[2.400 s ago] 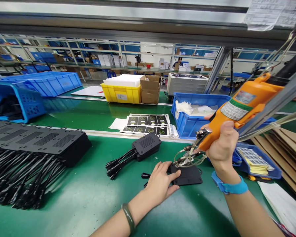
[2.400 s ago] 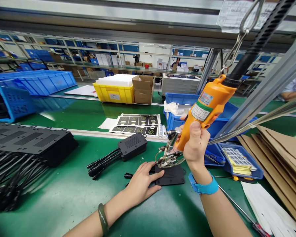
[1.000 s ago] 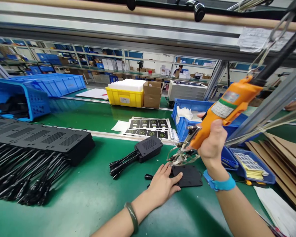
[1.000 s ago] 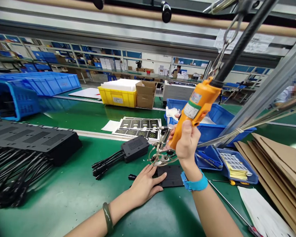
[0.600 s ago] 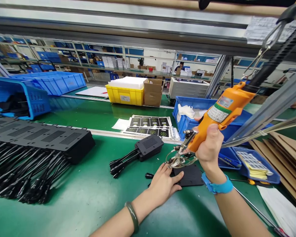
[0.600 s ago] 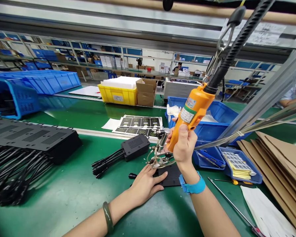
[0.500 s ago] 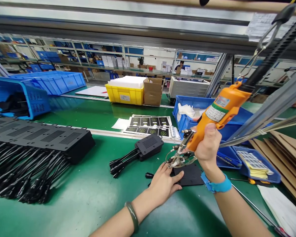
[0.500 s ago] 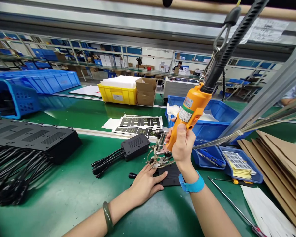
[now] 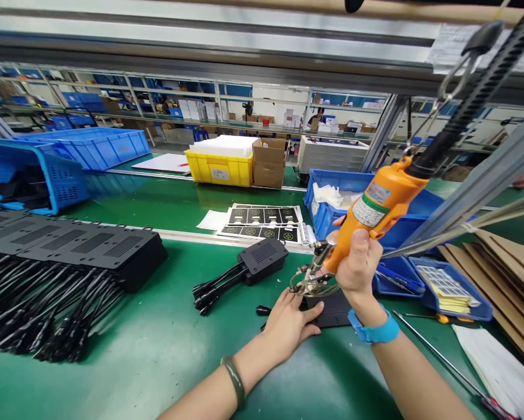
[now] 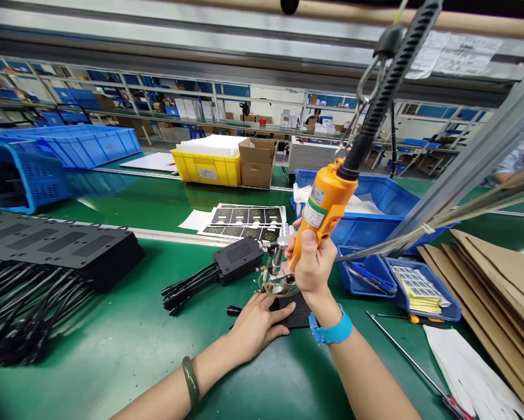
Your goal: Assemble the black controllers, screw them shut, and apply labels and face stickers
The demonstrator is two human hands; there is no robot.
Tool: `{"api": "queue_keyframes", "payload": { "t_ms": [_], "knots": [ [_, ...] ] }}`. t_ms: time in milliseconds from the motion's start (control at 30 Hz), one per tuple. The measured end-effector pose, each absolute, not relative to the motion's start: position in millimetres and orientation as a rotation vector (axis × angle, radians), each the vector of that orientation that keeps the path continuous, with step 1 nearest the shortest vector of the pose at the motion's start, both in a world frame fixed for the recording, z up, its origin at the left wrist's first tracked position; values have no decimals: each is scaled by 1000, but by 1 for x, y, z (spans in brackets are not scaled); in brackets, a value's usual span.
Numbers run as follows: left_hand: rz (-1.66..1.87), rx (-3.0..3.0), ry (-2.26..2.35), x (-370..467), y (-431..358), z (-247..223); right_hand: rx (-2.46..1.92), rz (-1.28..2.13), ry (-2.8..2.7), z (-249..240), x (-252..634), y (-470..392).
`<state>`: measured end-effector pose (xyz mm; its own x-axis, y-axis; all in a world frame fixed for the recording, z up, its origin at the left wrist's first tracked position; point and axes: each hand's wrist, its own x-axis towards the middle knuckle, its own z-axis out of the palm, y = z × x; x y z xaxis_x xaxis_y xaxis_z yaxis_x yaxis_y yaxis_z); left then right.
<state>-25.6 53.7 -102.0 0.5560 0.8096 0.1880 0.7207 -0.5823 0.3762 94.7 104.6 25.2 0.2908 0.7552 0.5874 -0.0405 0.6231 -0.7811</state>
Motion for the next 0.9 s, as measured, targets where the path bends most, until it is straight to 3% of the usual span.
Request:
{"api": "queue_keyframes", "payload": {
  "t_ms": [333,667,900],
  "knots": [
    [683,2415,1200,-30,60,-101,-717,499,-1119,95,121,68],
    [818,2275,1168,-29,59,-99,-823,671,-1111,48,116,67],
    [861,2260,1121,-30,60,-102,-864,614,-1169,35,110,65]
  ]
}}
